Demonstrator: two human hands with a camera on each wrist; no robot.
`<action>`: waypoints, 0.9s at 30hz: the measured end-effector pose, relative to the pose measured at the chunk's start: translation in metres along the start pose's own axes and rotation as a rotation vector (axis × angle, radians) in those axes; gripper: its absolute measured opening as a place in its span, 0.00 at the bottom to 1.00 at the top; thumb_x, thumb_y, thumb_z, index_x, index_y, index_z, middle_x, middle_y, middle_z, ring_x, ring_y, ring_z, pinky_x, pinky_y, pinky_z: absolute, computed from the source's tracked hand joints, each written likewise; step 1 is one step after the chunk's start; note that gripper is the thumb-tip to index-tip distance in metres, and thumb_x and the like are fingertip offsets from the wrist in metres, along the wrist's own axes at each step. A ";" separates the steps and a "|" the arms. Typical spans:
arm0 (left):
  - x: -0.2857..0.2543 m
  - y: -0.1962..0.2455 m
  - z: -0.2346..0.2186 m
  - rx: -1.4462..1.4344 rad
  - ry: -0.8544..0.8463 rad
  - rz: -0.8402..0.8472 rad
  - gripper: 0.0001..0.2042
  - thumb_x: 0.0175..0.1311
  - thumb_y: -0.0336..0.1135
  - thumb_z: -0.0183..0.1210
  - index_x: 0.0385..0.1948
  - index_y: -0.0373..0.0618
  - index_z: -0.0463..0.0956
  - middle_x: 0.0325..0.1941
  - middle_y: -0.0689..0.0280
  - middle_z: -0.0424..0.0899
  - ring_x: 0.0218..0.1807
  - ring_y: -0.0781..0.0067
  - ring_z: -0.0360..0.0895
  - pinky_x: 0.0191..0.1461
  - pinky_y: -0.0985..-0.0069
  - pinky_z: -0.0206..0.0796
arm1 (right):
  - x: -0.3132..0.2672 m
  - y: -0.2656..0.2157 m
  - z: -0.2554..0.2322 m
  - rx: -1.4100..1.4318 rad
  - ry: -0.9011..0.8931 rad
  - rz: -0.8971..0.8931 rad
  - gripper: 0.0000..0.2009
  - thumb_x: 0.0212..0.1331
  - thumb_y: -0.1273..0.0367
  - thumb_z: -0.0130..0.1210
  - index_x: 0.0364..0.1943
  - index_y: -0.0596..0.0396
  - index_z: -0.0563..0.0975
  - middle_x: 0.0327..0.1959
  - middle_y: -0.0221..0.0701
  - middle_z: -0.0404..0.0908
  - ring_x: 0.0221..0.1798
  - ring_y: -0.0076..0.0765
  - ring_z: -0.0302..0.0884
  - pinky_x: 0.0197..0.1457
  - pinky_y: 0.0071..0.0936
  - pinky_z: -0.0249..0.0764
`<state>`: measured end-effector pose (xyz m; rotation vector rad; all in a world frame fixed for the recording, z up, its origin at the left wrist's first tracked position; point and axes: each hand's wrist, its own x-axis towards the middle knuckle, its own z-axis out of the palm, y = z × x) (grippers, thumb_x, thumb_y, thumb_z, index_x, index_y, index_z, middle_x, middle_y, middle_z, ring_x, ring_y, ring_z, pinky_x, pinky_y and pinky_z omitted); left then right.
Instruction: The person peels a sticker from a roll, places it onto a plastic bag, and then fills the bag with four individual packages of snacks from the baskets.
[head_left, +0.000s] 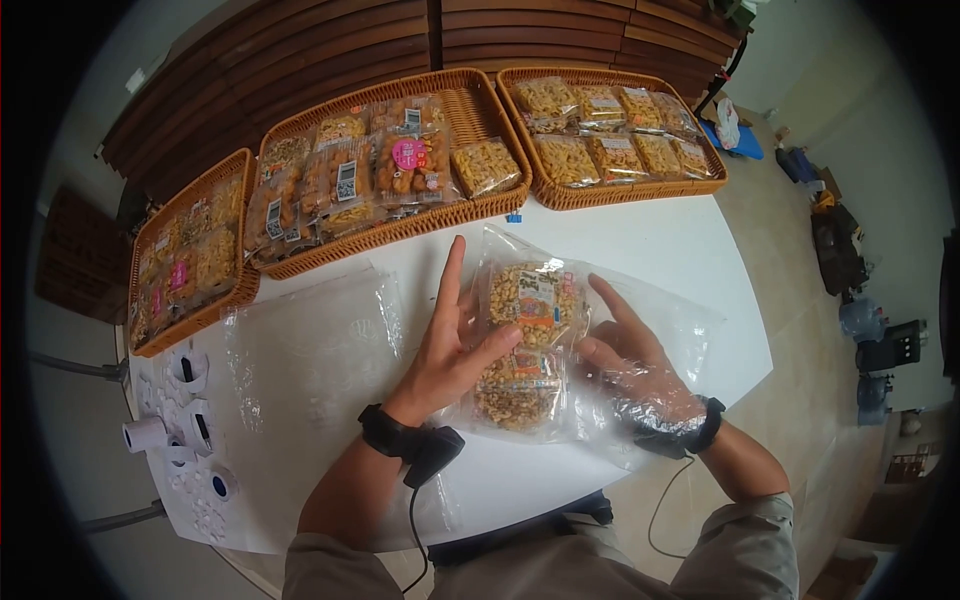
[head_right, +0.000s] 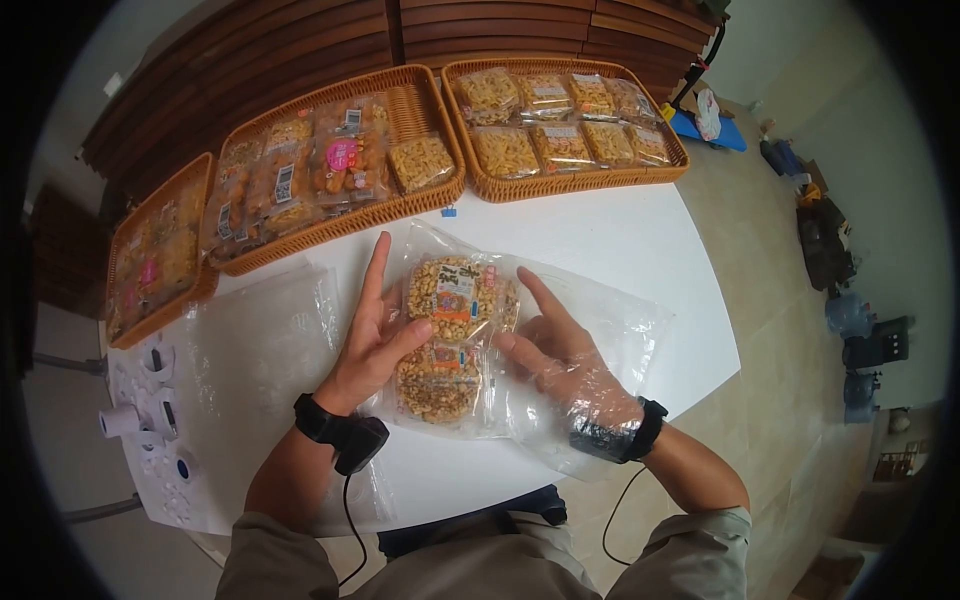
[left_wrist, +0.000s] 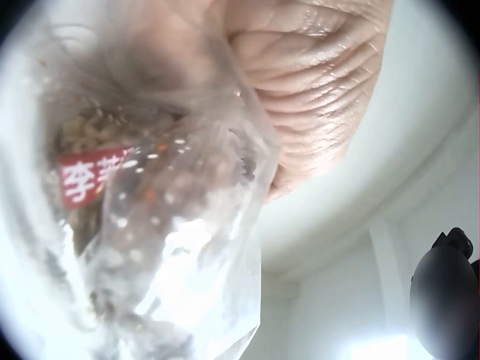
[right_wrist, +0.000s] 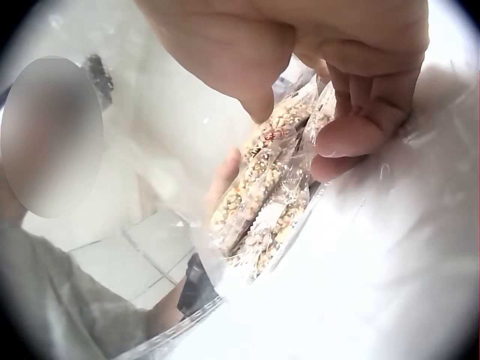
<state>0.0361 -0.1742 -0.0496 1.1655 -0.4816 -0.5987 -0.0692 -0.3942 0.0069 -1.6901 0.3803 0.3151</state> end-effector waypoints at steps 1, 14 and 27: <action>0.000 -0.001 0.000 0.009 0.004 0.010 0.49 0.68 0.29 0.60 0.77 0.49 0.24 0.76 0.44 0.55 0.76 0.60 0.57 0.76 0.65 0.52 | -0.001 0.004 0.001 0.046 0.027 -0.034 0.37 0.68 0.61 0.60 0.76 0.47 0.53 0.40 0.33 0.80 0.41 0.25 0.78 0.43 0.22 0.74; 0.005 -0.011 -0.005 0.229 -0.035 0.128 0.46 0.70 0.28 0.57 0.77 0.46 0.26 0.81 0.48 0.42 0.79 0.60 0.49 0.78 0.64 0.49 | 0.004 0.032 -0.007 0.197 -0.024 -0.194 0.24 0.68 0.65 0.59 0.66 0.57 0.70 0.47 0.28 0.81 0.50 0.20 0.76 0.56 0.24 0.73; 0.005 -0.010 0.002 0.012 0.003 0.143 0.50 0.65 0.20 0.59 0.77 0.53 0.25 0.80 0.46 0.46 0.73 0.64 0.62 0.70 0.70 0.65 | 0.012 0.034 -0.010 0.352 -0.122 -0.072 0.26 0.66 0.69 0.61 0.66 0.58 0.66 0.48 0.30 0.82 0.48 0.24 0.79 0.50 0.22 0.75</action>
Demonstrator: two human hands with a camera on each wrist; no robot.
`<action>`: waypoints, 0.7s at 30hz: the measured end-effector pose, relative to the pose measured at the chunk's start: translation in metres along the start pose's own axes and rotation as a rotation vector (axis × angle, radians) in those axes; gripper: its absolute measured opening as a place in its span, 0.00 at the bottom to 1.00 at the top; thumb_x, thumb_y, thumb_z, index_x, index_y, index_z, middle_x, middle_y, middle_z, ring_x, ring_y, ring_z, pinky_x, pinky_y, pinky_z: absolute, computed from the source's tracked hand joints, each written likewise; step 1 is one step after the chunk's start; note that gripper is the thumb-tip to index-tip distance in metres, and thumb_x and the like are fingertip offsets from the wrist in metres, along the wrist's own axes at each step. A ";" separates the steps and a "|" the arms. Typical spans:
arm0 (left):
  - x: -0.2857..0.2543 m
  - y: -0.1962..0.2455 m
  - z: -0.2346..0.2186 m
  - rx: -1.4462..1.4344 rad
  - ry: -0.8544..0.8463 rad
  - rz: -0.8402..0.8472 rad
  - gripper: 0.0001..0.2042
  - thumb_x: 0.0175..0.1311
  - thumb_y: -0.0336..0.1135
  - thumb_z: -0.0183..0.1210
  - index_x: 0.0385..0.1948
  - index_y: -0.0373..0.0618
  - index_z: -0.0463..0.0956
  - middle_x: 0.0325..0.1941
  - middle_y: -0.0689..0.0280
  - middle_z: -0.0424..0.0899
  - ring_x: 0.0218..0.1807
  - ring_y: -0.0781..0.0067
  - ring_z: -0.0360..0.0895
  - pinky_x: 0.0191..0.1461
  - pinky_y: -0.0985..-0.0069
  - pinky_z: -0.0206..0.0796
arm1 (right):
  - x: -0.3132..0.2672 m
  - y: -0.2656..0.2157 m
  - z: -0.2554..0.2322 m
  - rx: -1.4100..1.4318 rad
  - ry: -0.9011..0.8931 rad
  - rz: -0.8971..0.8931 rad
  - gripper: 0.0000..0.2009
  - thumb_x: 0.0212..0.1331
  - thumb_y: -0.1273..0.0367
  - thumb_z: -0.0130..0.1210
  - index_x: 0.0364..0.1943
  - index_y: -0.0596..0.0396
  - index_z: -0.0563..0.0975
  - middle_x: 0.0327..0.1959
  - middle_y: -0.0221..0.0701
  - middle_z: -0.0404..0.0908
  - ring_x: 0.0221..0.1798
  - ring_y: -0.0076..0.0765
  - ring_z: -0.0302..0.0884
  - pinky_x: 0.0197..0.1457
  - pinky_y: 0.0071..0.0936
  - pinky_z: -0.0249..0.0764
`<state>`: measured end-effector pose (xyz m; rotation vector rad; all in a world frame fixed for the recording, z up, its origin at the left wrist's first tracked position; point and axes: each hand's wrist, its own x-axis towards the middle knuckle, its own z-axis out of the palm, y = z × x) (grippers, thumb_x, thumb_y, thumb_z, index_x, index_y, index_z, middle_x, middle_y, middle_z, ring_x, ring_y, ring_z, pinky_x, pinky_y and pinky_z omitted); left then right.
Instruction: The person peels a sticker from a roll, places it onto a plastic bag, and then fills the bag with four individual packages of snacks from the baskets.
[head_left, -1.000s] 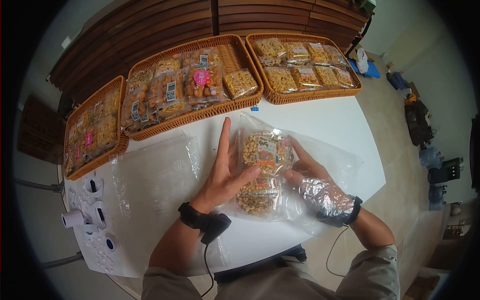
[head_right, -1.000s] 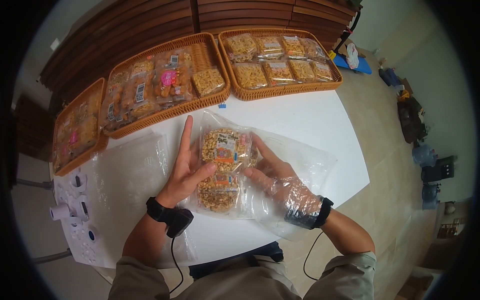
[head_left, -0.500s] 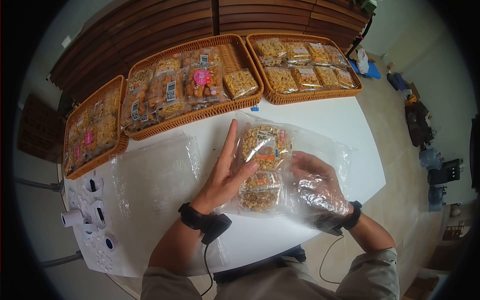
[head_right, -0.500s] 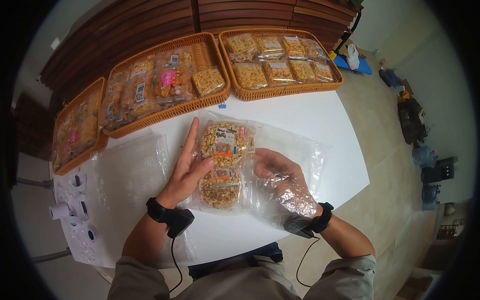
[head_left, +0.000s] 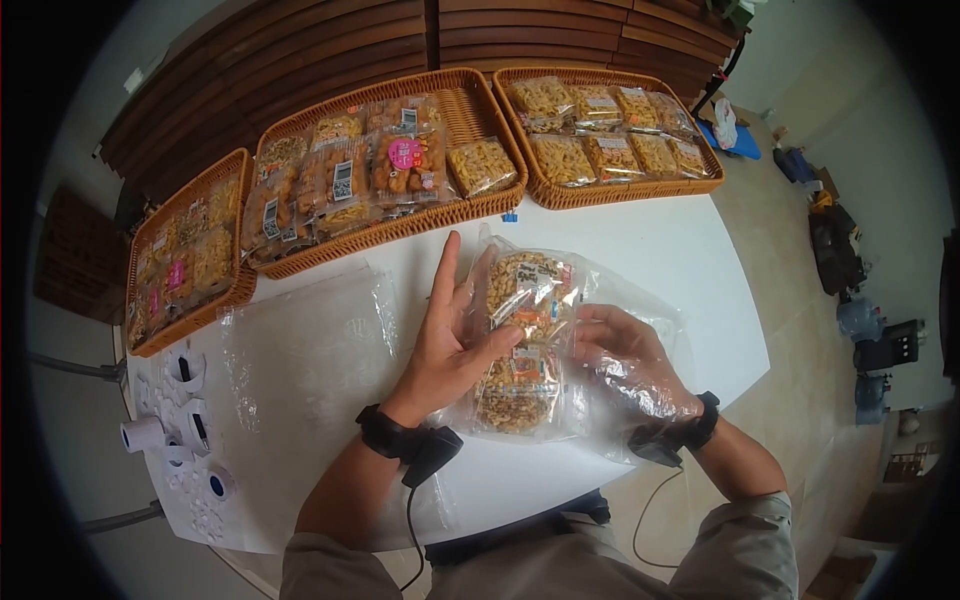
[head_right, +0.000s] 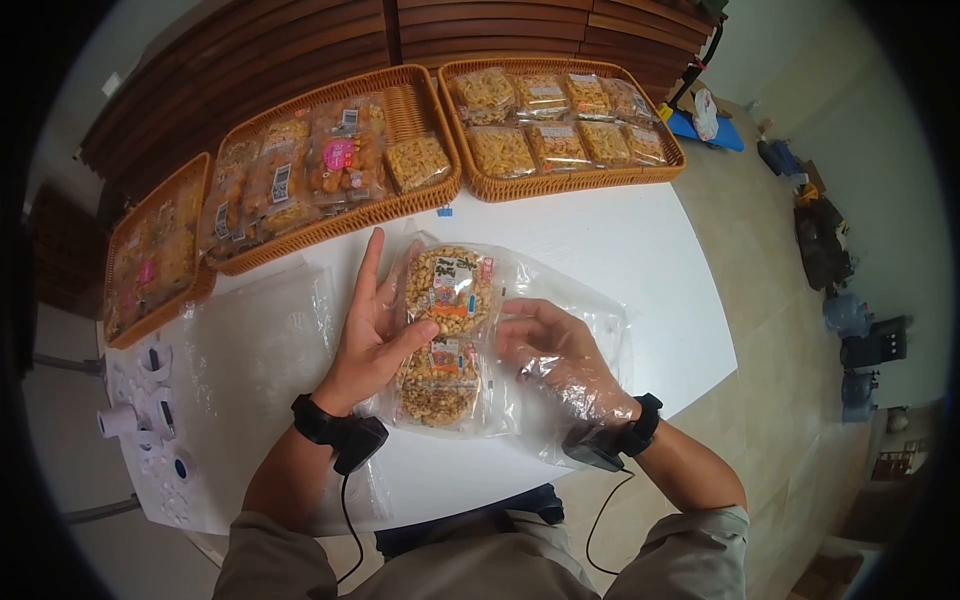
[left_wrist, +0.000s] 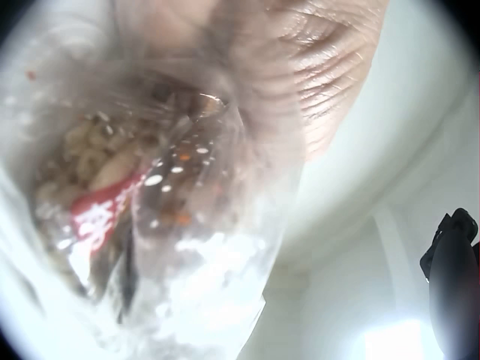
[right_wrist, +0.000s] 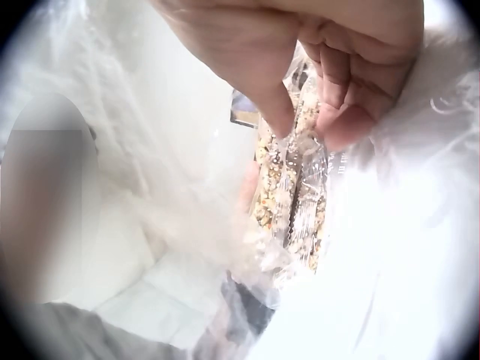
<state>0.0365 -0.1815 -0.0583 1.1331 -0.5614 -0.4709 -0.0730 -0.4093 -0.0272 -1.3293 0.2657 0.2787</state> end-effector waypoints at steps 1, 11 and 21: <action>0.000 0.001 0.000 0.002 -0.005 -0.005 0.50 0.65 0.20 0.59 0.77 0.53 0.25 0.80 0.46 0.46 0.74 0.64 0.62 0.70 0.70 0.65 | 0.000 0.001 -0.001 -0.016 -0.020 -0.036 0.27 0.66 0.70 0.61 0.67 0.58 0.66 0.48 0.30 0.82 0.48 0.24 0.79 0.51 0.22 0.75; 0.000 -0.002 -0.005 0.227 -0.055 0.070 0.49 0.63 0.23 0.61 0.77 0.44 0.29 0.82 0.48 0.37 0.82 0.60 0.40 0.80 0.64 0.39 | -0.009 -0.018 0.018 -0.246 -0.027 -0.013 0.40 0.66 0.68 0.62 0.77 0.54 0.51 0.56 0.36 0.76 0.55 0.29 0.76 0.62 0.29 0.71; 0.000 0.006 -0.004 -0.110 0.072 -0.123 0.46 0.67 0.24 0.56 0.77 0.45 0.28 0.82 0.45 0.34 0.82 0.60 0.38 0.80 0.66 0.40 | -0.008 -0.034 0.026 -0.287 0.005 0.088 0.42 0.64 0.68 0.64 0.78 0.51 0.49 0.53 0.37 0.77 0.56 0.28 0.77 0.64 0.27 0.71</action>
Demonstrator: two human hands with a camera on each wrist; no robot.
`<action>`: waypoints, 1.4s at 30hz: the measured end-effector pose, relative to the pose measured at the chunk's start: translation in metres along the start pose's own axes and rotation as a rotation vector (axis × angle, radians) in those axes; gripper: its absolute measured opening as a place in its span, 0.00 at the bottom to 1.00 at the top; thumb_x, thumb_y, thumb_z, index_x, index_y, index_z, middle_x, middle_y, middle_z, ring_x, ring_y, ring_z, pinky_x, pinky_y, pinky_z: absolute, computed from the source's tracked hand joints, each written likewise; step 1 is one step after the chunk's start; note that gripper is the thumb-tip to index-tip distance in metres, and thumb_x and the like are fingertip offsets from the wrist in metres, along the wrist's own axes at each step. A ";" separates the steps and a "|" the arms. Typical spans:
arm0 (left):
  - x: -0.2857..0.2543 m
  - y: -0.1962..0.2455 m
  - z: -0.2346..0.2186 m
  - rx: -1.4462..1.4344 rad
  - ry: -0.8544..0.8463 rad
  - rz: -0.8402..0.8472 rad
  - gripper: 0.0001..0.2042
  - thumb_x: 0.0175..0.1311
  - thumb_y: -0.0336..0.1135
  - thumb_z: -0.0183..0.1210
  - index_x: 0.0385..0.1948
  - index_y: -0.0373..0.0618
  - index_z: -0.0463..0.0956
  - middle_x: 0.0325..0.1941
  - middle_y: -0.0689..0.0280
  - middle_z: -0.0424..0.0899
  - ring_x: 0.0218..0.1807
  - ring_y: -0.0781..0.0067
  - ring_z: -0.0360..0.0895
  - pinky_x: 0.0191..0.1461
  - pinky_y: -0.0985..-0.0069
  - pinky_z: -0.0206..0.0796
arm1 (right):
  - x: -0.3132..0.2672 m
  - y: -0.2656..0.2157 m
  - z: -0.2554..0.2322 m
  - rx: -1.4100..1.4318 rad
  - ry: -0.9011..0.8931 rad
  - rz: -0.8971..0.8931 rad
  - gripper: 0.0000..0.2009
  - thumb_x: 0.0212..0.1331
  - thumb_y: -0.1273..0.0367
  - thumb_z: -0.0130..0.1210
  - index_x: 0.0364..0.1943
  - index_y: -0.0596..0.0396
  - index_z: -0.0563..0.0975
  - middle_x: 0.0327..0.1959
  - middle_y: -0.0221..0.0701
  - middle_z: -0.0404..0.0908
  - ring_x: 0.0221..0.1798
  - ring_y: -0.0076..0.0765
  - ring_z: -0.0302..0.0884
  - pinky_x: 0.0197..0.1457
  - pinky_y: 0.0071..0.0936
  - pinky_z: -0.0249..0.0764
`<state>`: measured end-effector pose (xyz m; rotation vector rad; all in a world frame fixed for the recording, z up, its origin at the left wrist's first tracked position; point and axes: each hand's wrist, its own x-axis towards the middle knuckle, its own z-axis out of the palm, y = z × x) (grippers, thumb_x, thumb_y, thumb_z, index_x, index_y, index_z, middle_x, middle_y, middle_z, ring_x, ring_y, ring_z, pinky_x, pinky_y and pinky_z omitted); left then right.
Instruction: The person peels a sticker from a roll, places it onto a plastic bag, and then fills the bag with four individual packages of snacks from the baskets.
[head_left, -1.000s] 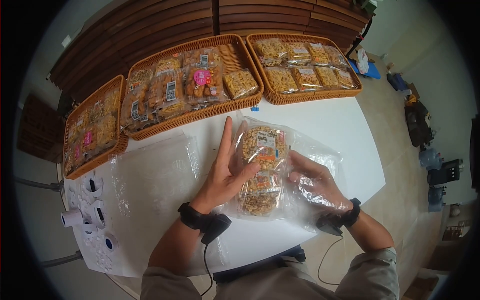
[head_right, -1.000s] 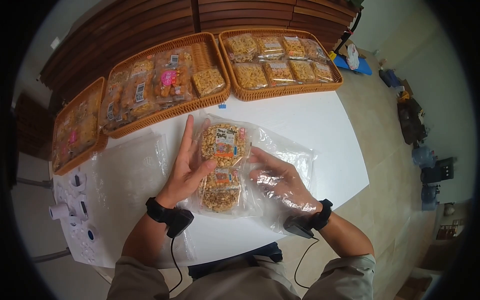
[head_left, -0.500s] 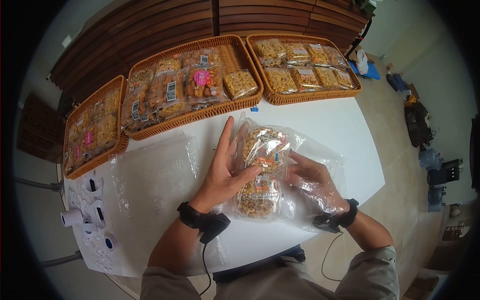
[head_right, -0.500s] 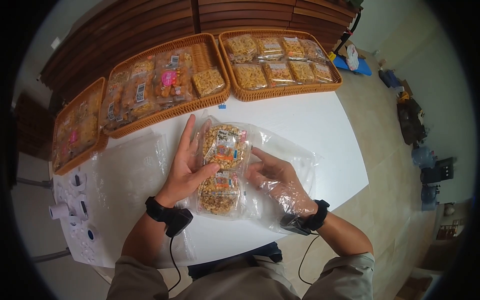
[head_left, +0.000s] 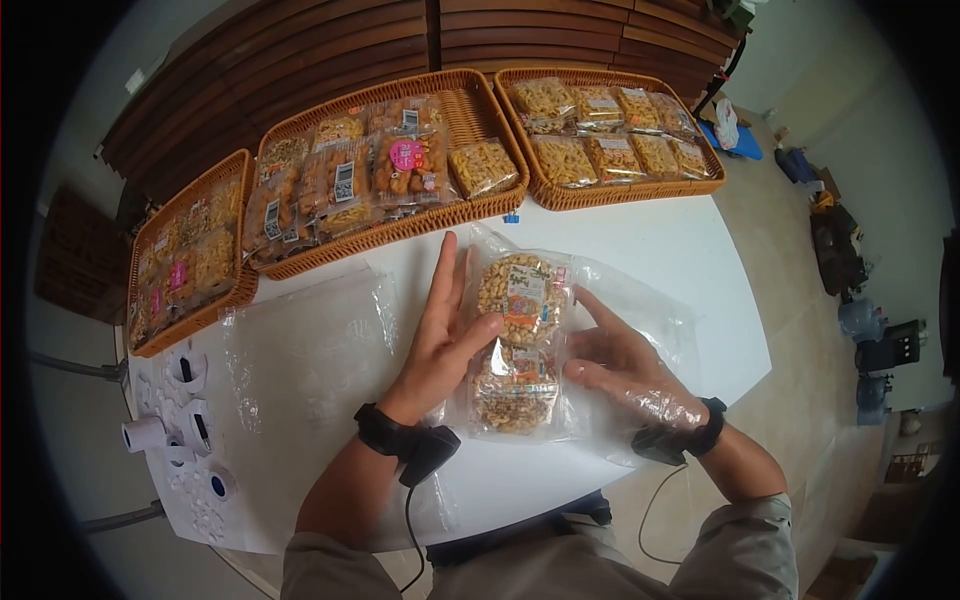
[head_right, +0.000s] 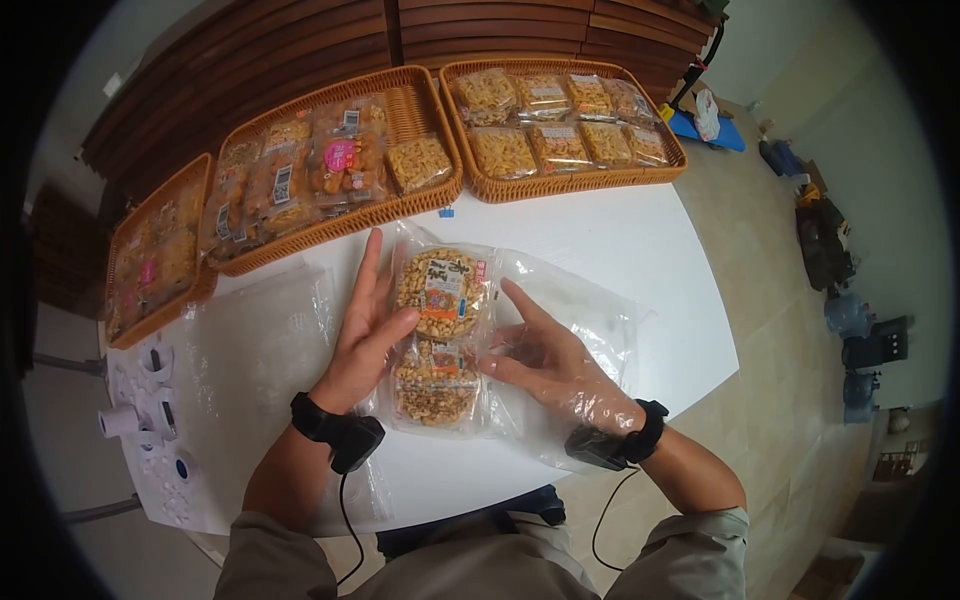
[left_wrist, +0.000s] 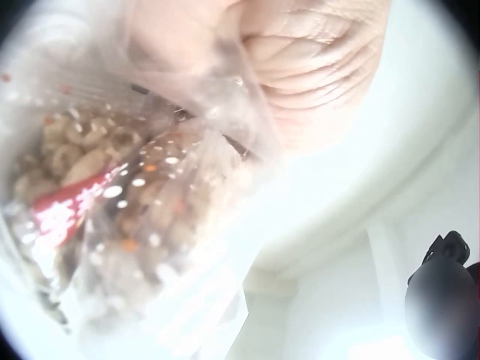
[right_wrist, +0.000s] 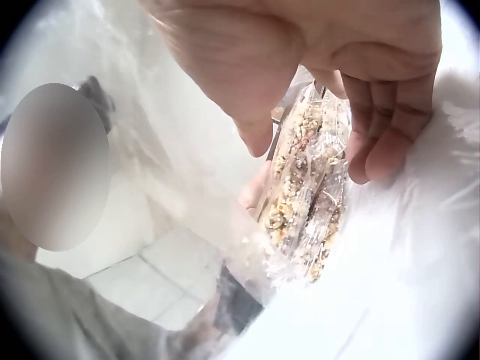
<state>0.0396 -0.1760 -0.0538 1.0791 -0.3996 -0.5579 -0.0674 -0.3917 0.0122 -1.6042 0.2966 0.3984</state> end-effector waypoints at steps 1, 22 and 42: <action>0.000 0.000 0.000 0.019 -0.014 0.014 0.46 0.67 0.24 0.56 0.77 0.45 0.28 0.82 0.45 0.34 0.82 0.59 0.38 0.80 0.66 0.41 | 0.001 0.002 0.000 0.002 -0.001 0.007 0.39 0.64 0.68 0.63 0.76 0.53 0.53 0.52 0.38 0.78 0.56 0.28 0.77 0.63 0.27 0.72; 0.001 -0.009 -0.006 0.454 -0.159 0.153 0.44 0.68 0.23 0.53 0.77 0.42 0.29 0.83 0.56 0.34 0.81 0.65 0.40 0.81 0.69 0.34 | 0.004 0.023 0.002 -0.150 0.057 -0.164 0.25 0.61 0.70 0.65 0.61 0.65 0.73 0.45 0.35 0.80 0.46 0.27 0.79 0.51 0.26 0.78; 0.000 -0.009 -0.001 0.226 -0.045 0.143 0.42 0.68 0.23 0.55 0.77 0.42 0.35 0.82 0.50 0.35 0.83 0.55 0.32 0.82 0.60 0.29 | -0.052 0.014 -0.086 -0.307 -0.159 0.194 0.16 0.64 0.72 0.63 0.54 0.66 0.79 0.51 0.38 0.84 0.54 0.30 0.80 0.61 0.30 0.75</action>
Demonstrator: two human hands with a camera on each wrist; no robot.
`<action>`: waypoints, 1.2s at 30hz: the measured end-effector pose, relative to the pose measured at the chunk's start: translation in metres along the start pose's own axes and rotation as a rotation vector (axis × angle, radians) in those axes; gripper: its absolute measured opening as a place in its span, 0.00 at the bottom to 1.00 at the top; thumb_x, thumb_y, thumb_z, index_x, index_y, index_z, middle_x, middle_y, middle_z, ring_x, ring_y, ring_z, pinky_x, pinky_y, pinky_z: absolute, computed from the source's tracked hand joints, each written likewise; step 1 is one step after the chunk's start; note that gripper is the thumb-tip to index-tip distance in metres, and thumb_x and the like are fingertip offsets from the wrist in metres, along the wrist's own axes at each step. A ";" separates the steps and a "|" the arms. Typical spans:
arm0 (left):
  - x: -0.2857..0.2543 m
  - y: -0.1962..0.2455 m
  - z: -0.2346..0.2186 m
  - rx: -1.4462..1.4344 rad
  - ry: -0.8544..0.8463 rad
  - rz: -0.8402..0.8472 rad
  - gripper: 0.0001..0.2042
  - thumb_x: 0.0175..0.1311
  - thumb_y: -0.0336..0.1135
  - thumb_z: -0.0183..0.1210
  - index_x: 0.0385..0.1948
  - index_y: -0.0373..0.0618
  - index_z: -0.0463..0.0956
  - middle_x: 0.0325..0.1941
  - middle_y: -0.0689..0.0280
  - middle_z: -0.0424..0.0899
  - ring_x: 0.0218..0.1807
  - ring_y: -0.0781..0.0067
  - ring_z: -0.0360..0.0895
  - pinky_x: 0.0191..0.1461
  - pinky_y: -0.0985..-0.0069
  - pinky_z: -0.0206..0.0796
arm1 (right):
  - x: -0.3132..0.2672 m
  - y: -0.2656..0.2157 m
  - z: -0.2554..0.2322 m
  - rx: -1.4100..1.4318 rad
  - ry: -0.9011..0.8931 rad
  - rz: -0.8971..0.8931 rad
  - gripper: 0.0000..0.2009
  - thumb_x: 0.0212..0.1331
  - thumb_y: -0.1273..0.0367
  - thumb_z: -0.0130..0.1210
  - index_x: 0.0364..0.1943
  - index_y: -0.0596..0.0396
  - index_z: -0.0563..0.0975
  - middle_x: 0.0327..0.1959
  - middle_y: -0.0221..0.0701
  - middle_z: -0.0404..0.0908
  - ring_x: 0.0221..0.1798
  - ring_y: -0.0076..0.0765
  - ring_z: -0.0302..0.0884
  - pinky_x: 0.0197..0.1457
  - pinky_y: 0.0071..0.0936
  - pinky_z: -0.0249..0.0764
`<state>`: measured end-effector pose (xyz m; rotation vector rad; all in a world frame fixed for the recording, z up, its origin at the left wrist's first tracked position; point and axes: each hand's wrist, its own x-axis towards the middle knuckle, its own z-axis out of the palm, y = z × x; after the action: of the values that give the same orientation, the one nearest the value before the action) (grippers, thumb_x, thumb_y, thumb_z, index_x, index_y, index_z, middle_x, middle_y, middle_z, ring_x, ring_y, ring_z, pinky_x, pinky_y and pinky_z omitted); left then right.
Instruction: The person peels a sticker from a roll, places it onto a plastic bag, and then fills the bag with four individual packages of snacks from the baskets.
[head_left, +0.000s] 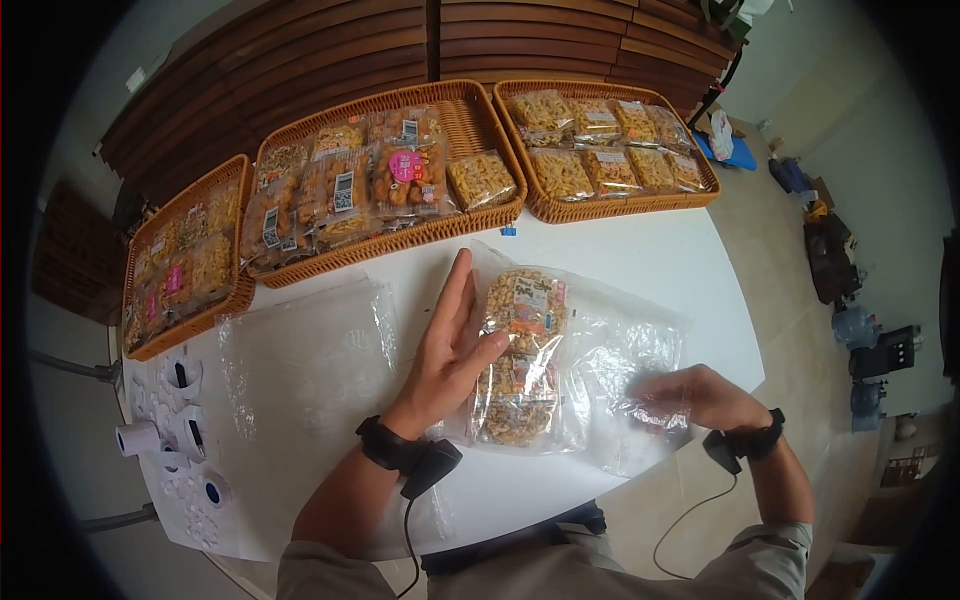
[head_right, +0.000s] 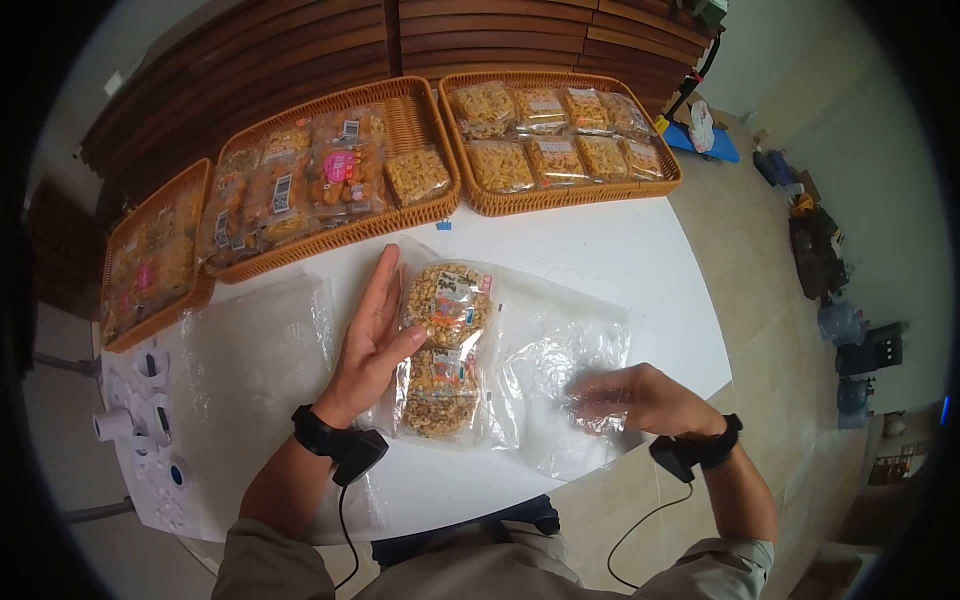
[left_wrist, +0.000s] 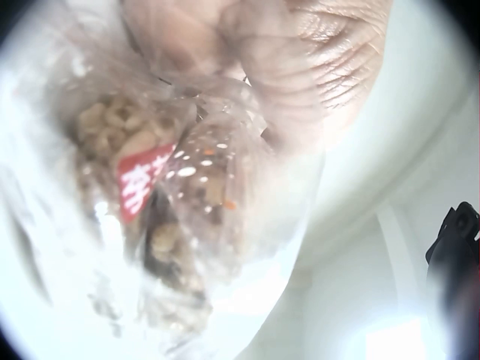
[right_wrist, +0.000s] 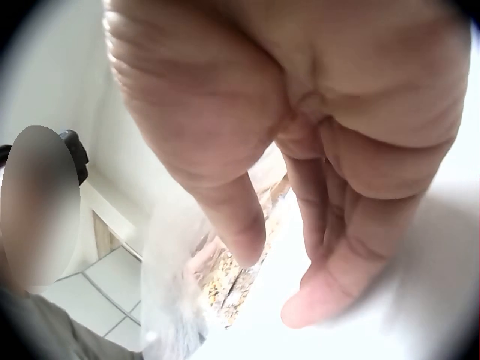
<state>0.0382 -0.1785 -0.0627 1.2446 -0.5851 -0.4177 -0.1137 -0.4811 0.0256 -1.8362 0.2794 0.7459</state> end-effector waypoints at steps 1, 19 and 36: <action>0.000 0.001 0.001 -0.012 0.011 0.000 0.42 0.67 0.23 0.55 0.77 0.42 0.35 0.82 0.48 0.35 0.83 0.55 0.33 0.82 0.61 0.30 | -0.006 0.006 -0.010 -0.090 0.010 -0.047 0.13 0.65 0.72 0.61 0.49 0.66 0.81 0.42 0.37 0.87 0.47 0.27 0.83 0.55 0.26 0.78; 0.000 0.000 0.001 -0.063 0.052 -0.050 0.39 0.66 0.22 0.57 0.76 0.36 0.44 0.80 0.48 0.47 0.82 0.57 0.44 0.81 0.65 0.38 | 0.063 -0.102 -0.114 -0.757 0.730 -0.303 0.12 0.63 0.70 0.60 0.46 0.62 0.82 0.36 0.40 0.87 0.39 0.33 0.86 0.42 0.28 0.80; 0.000 -0.007 0.000 -0.084 0.073 -0.049 0.38 0.66 0.21 0.58 0.75 0.36 0.45 0.78 0.47 0.54 0.80 0.60 0.50 0.80 0.66 0.44 | 0.234 -0.160 -0.119 -1.156 0.741 -0.611 0.35 0.57 0.59 0.65 0.69 0.52 0.66 0.73 0.47 0.61 0.74 0.54 0.61 0.75 0.45 0.62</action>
<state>0.0385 -0.1801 -0.0693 1.1909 -0.4714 -0.4313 0.1941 -0.4902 0.0304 -3.0280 -0.3429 -0.3651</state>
